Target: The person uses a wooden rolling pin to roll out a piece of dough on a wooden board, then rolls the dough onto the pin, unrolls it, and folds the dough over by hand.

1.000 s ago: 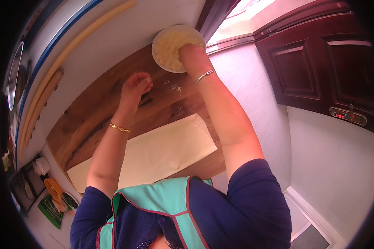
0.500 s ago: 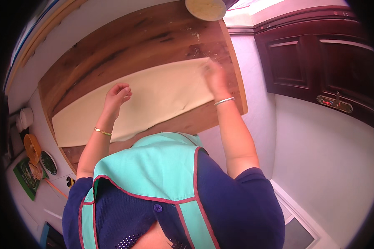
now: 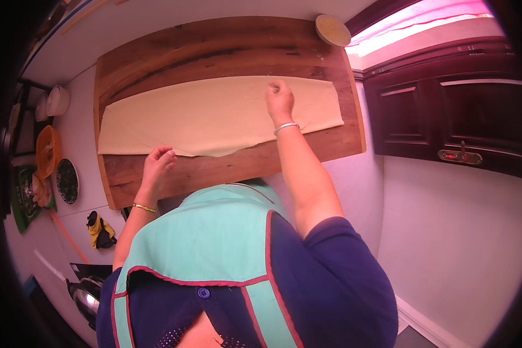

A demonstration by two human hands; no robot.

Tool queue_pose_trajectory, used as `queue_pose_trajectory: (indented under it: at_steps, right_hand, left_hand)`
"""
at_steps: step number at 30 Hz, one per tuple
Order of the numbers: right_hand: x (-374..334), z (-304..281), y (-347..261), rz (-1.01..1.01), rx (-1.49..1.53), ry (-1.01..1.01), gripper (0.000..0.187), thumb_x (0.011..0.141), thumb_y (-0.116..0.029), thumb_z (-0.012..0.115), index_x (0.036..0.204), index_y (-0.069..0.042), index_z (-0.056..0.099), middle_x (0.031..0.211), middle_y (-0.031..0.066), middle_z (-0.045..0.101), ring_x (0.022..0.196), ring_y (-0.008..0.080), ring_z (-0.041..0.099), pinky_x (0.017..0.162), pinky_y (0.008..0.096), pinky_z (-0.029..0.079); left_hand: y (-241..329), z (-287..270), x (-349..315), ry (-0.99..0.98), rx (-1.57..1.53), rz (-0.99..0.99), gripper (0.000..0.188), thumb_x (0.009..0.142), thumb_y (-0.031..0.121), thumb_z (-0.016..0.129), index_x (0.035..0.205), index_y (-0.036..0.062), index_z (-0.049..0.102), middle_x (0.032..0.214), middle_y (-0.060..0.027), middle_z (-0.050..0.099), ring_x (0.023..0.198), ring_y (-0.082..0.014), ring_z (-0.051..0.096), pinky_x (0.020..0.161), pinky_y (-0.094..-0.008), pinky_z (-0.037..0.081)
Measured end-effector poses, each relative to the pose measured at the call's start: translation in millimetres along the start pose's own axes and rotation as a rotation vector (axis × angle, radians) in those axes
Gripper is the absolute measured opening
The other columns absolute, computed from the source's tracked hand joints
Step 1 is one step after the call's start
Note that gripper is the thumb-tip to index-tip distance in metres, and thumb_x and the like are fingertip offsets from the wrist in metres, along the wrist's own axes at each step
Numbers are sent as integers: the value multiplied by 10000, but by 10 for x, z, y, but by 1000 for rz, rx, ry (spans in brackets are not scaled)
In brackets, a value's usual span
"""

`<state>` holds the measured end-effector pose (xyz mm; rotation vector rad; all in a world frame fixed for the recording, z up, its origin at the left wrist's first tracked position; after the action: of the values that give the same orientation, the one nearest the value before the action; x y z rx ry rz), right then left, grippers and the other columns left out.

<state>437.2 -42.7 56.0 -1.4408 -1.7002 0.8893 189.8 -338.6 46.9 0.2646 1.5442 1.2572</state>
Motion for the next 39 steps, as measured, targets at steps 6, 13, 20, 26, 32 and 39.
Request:
queue_pose_trajectory:
  at_steps: [6,13,20,26,32,39]
  right_hand:
    - [-59,-634,579,-16,-258,30,182,820,-83,601,964,-36,702,933,162,697,871,298,667,808,372,526]
    - [-436,-38,368,-341,-405,-274,394,883,-206,557,1242,-44,568,1283,188,559,1228,358,484,1049,472,352]
    - [476,-624,1037,-193,-756,-277,706,860,-422,601,1422,-50,394,1467,158,398,1380,300,338,1120,494,238]
    - [608,-463,730,-280,-487,-724,668,858,-377,583,1412,-45,411,1485,148,382,1391,281,321,1130,505,228]
    - [484,-827,1318,-317,-664,-457,648,875,-377,589,1428,-104,390,1514,95,331,1407,289,287,1131,501,205]
    - [938,-1435,1725,-119,-552,-60,763,808,-240,723,1439,-84,323,1453,171,362,1357,370,334,1100,495,275]
  left_hand:
    - [-107,583,399,-177,290,97,242,898,157,651,1107,47,597,982,-33,636,895,-124,619,730,-255,498]
    - [160,1543,939,-59,1198,748,564,886,221,624,1403,116,424,1496,-162,341,1391,-348,304,1112,-481,278]
    - [104,2907,1724,-370,1612,841,646,916,437,530,1488,207,336,1586,-74,206,1467,-286,159,1160,-531,130]
    - [379,3044,1646,-359,1699,816,615,917,403,544,1471,201,369,1579,-87,222,1461,-293,178,1165,-502,140]
    - [199,3406,1867,-497,1551,1025,610,905,332,569,1462,168,379,1566,-119,245,1454,-302,202,1153,-511,168]
    - [340,4918,2474,-666,1137,869,563,786,84,646,1324,97,482,1193,-129,585,1131,-339,533,921,-470,440]
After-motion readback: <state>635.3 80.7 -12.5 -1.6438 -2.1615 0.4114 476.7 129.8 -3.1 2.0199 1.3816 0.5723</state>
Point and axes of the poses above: each hand's wrist, its own x-axis towards the middle knuckle, its own z-axis out of the palm, y = z × x, the point moved 2 cm from there along x, towards the middle knuckle
